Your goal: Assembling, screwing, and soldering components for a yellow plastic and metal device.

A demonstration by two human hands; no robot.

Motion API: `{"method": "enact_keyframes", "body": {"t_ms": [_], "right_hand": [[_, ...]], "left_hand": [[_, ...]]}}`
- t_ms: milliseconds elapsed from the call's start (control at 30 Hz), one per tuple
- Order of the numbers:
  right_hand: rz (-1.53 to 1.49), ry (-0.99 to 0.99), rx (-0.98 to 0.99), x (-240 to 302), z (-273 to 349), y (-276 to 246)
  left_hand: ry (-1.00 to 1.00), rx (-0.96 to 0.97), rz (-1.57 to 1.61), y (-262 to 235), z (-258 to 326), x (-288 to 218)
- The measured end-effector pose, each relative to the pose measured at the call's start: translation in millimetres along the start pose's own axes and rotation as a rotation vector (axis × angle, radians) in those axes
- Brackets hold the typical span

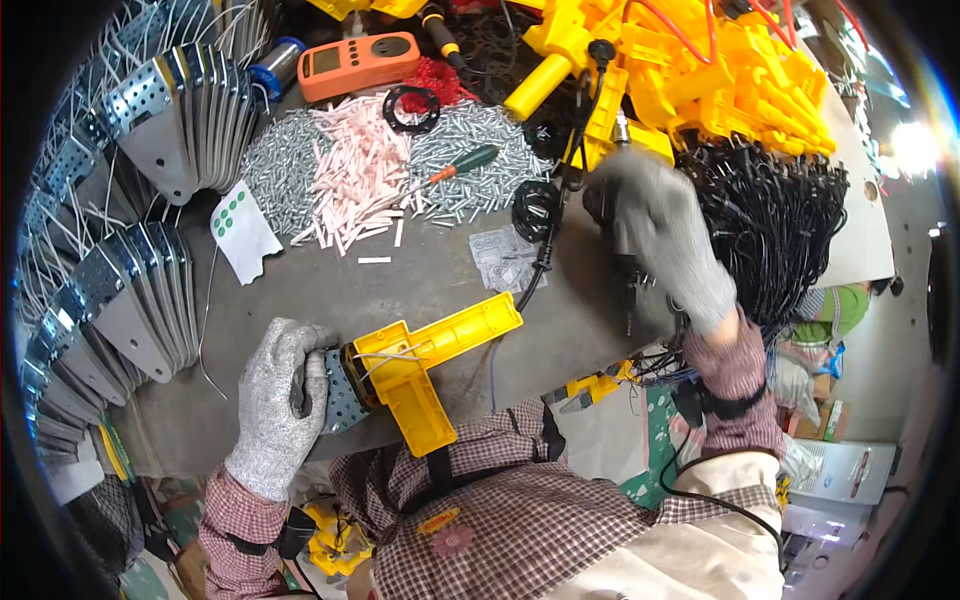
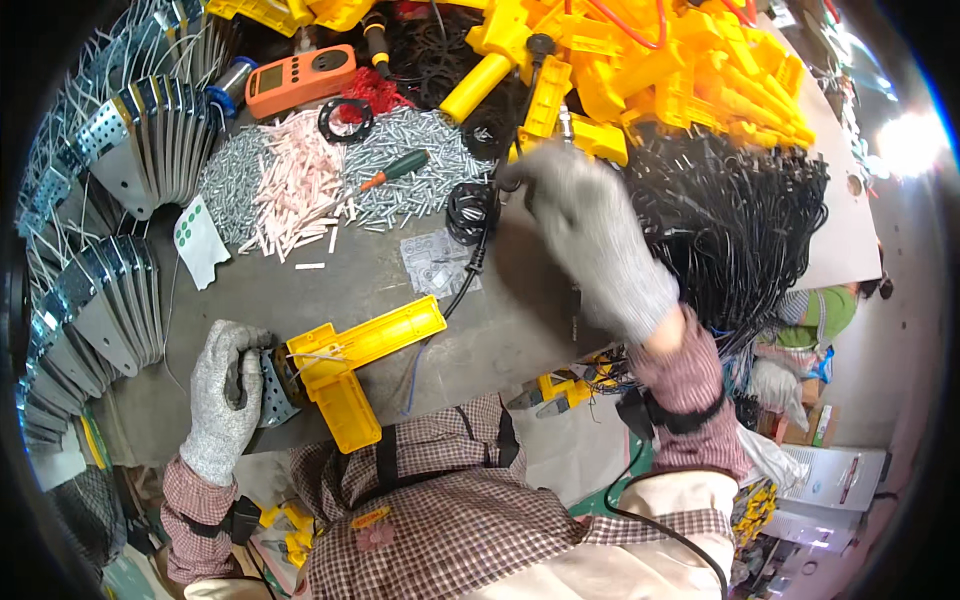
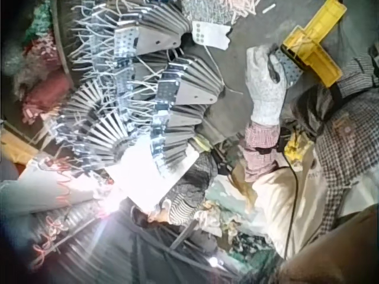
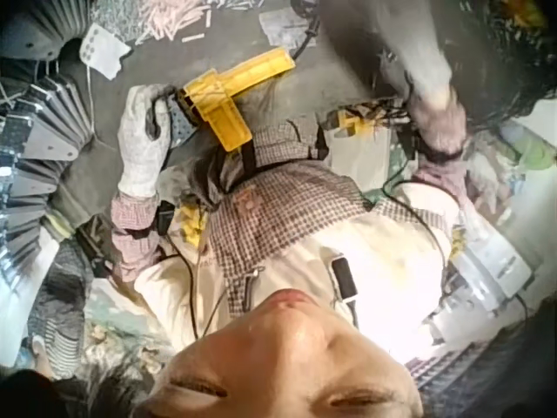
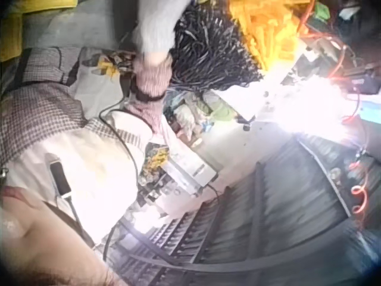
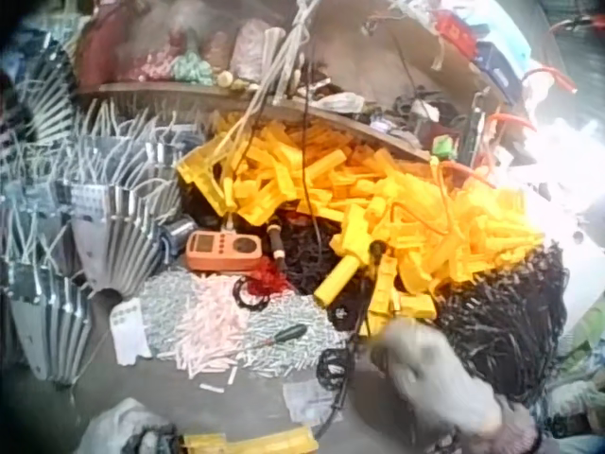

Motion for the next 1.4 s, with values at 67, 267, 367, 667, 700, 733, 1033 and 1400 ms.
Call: {"method": "enact_keyframes", "body": {"t_ms": [67, 267, 367, 667, 700, 733, 1033, 1400], "right_hand": [[0.078, -0.041, 0.080, 16.1, 23.4, 16.0], [0.349, 0.094, -0.049, -0.9, -2.8, 57.4], [0.140, -0.207, -0.032, 18.7, 13.9, 35.3], [-0.241, -0.515, 0.289, 29.6, 59.4, 61.6], [-0.734, -0.417, 0.364, 29.5, 45.1, 54.4], [-0.791, -0.153, 0.434, 43.5, 40.0, 45.1], [-1.103, 0.475, 0.784, 78.3, -18.0, 97.6], [-0.706, 0.178, 0.194, 78.6, -3.3, 110.4]], "left_hand": [[-0.009, 0.011, -0.002, 2.1, -2.6, -2.1], [0.002, 0.002, -0.011, 1.4, -0.6, -1.0], [-0.008, -0.020, -0.032, 1.2, -1.5, -1.6], [0.141, 0.049, -0.081, -5.3, -13.2, -2.9], [0.165, 0.052, -0.082, -9.0, -16.0, -3.6], [0.043, -0.029, 0.160, -12.1, -22.3, -4.6], [-0.113, -0.194, 0.658, 5.1, -83.1, 7.6], [-0.388, -0.183, 0.741, 0.5, -77.1, 6.4]]}}
Point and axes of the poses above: each hand's wrist, its own z-axis away from the middle knuckle, its own y-axis out of the palm, x = y × z, the point moved 1 cm from there along -z, towards the middle knuckle, and after that the axes turned 15 degrees about y, right-handed, at the moved point
